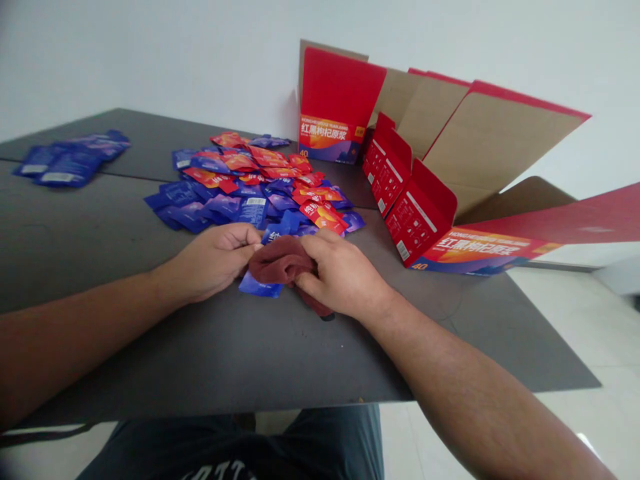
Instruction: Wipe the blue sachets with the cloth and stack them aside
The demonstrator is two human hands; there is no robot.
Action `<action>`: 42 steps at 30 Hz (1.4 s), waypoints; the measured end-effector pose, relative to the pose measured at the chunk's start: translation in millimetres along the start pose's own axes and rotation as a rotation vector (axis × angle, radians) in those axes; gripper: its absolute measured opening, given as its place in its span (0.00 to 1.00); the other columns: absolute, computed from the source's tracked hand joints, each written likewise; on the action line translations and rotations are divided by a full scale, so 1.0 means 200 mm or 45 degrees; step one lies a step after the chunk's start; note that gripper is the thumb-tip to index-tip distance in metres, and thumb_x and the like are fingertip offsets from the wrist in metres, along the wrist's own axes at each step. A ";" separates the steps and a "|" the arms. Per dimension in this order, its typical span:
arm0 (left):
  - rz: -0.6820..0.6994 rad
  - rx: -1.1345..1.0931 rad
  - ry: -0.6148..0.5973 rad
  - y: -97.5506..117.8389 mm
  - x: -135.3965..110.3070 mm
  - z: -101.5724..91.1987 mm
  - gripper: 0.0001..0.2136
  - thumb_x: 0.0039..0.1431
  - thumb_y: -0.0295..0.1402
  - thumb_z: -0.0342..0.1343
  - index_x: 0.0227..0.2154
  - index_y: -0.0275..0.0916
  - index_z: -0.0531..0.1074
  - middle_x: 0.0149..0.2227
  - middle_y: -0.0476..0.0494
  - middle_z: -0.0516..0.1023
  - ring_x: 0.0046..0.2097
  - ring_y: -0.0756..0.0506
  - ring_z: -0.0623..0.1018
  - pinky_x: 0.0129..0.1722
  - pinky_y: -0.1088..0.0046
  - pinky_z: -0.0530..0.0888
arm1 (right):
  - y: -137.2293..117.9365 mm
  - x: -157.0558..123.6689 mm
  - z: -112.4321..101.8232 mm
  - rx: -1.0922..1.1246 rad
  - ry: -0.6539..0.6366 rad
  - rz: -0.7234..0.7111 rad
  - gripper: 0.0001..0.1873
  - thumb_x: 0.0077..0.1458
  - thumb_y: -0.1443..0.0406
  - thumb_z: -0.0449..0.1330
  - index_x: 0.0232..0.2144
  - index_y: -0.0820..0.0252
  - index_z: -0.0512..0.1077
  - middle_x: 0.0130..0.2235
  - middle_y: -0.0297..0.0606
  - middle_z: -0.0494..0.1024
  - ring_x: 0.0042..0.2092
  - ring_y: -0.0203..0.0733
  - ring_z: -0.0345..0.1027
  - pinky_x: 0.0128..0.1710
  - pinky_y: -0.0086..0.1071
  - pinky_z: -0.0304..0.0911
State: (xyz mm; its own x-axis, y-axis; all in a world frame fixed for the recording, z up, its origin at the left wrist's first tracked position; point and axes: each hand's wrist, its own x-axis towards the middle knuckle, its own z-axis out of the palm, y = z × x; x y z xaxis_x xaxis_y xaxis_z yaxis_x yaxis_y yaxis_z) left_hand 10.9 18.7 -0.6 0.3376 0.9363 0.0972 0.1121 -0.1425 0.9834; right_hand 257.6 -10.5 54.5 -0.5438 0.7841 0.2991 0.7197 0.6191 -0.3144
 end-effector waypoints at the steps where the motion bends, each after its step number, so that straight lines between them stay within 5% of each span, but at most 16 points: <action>1: -0.011 -0.012 0.005 0.00 0.00 0.00 0.09 0.62 0.36 0.62 0.30 0.39 0.70 0.23 0.52 0.69 0.22 0.53 0.65 0.23 0.78 0.61 | 0.00 0.00 0.00 -0.005 0.008 -0.008 0.05 0.58 0.65 0.62 0.38 0.57 0.74 0.38 0.39 0.78 0.43 0.47 0.70 0.42 0.38 0.63; 5: -0.034 -0.107 0.037 -0.01 0.00 0.00 0.08 0.62 0.35 0.61 0.31 0.39 0.69 0.23 0.52 0.70 0.23 0.52 0.68 0.23 0.77 0.64 | -0.02 -0.01 0.02 -0.056 0.121 0.041 0.04 0.59 0.64 0.62 0.35 0.57 0.71 0.36 0.39 0.75 0.41 0.46 0.69 0.40 0.37 0.62; 10: -0.097 -0.233 0.045 0.01 0.00 0.01 0.09 0.59 0.35 0.63 0.29 0.39 0.69 0.24 0.51 0.70 0.24 0.51 0.69 0.24 0.77 0.66 | -0.05 -0.02 0.03 -0.066 -0.064 -0.048 0.06 0.57 0.67 0.61 0.39 0.57 0.73 0.41 0.40 0.75 0.44 0.47 0.70 0.42 0.37 0.64; 15: -0.136 -0.338 0.079 0.03 0.00 0.03 0.08 0.57 0.33 0.63 0.29 0.39 0.69 0.25 0.50 0.71 0.26 0.50 0.72 0.26 0.75 0.69 | -0.04 -0.01 0.03 -0.093 0.100 0.081 0.04 0.59 0.65 0.62 0.37 0.58 0.73 0.38 0.40 0.75 0.43 0.47 0.69 0.42 0.38 0.63; 19: -0.161 -0.412 0.096 0.06 -0.01 0.04 0.10 0.55 0.31 0.65 0.27 0.38 0.68 0.23 0.52 0.68 0.24 0.52 0.69 0.25 0.77 0.67 | -0.06 -0.02 0.04 -0.022 -0.078 -0.106 0.09 0.57 0.68 0.61 0.42 0.57 0.74 0.42 0.40 0.76 0.44 0.46 0.69 0.43 0.37 0.64; 24: -0.221 -0.515 0.109 0.08 -0.01 0.06 0.10 0.55 0.31 0.64 0.27 0.39 0.66 0.22 0.52 0.68 0.24 0.51 0.70 0.25 0.75 0.70 | -0.03 -0.01 0.04 -0.067 0.079 0.039 0.05 0.57 0.66 0.61 0.38 0.59 0.73 0.38 0.40 0.74 0.42 0.46 0.69 0.41 0.38 0.62; 29: -0.190 -0.501 0.151 0.10 -0.01 0.06 0.11 0.55 0.28 0.64 0.25 0.38 0.66 0.21 0.52 0.66 0.22 0.53 0.66 0.23 0.79 0.65 | -0.03 -0.02 0.03 0.021 -0.111 -0.153 0.10 0.56 0.67 0.60 0.43 0.58 0.75 0.42 0.40 0.75 0.43 0.45 0.69 0.42 0.36 0.64; 34: -0.248 -0.594 0.143 0.11 -0.01 0.06 0.10 0.55 0.29 0.64 0.26 0.39 0.66 0.21 0.52 0.66 0.21 0.51 0.68 0.22 0.76 0.68 | -0.01 -0.02 0.03 -0.025 0.041 0.004 0.06 0.57 0.66 0.61 0.40 0.58 0.74 0.38 0.39 0.76 0.43 0.46 0.69 0.43 0.38 0.63; 39: -0.218 -0.545 0.129 0.11 -0.01 0.05 0.10 0.57 0.29 0.62 0.26 0.39 0.67 0.20 0.52 0.66 0.20 0.52 0.65 0.19 0.78 0.63 | -0.01 -0.02 0.03 0.040 -0.118 -0.184 0.09 0.56 0.68 0.60 0.41 0.58 0.74 0.40 0.39 0.75 0.42 0.45 0.69 0.42 0.36 0.64; 42: -0.228 -0.569 0.147 0.11 -0.01 0.05 0.09 0.57 0.28 0.63 0.26 0.39 0.66 0.20 0.52 0.66 0.20 0.52 0.66 0.20 0.78 0.64 | -0.01 -0.01 0.03 0.011 -0.064 -0.077 0.09 0.56 0.68 0.60 0.41 0.58 0.74 0.40 0.40 0.75 0.43 0.46 0.69 0.44 0.38 0.64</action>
State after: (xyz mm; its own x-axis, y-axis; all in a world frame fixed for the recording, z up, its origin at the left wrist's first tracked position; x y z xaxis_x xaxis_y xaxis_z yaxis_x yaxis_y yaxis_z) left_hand 22.3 10.0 19.1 0.2414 0.9664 -0.0878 -0.2616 0.1520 0.9531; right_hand 254.7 -13.7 49.8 -0.6076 0.7462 0.2722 0.6812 0.6657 -0.3045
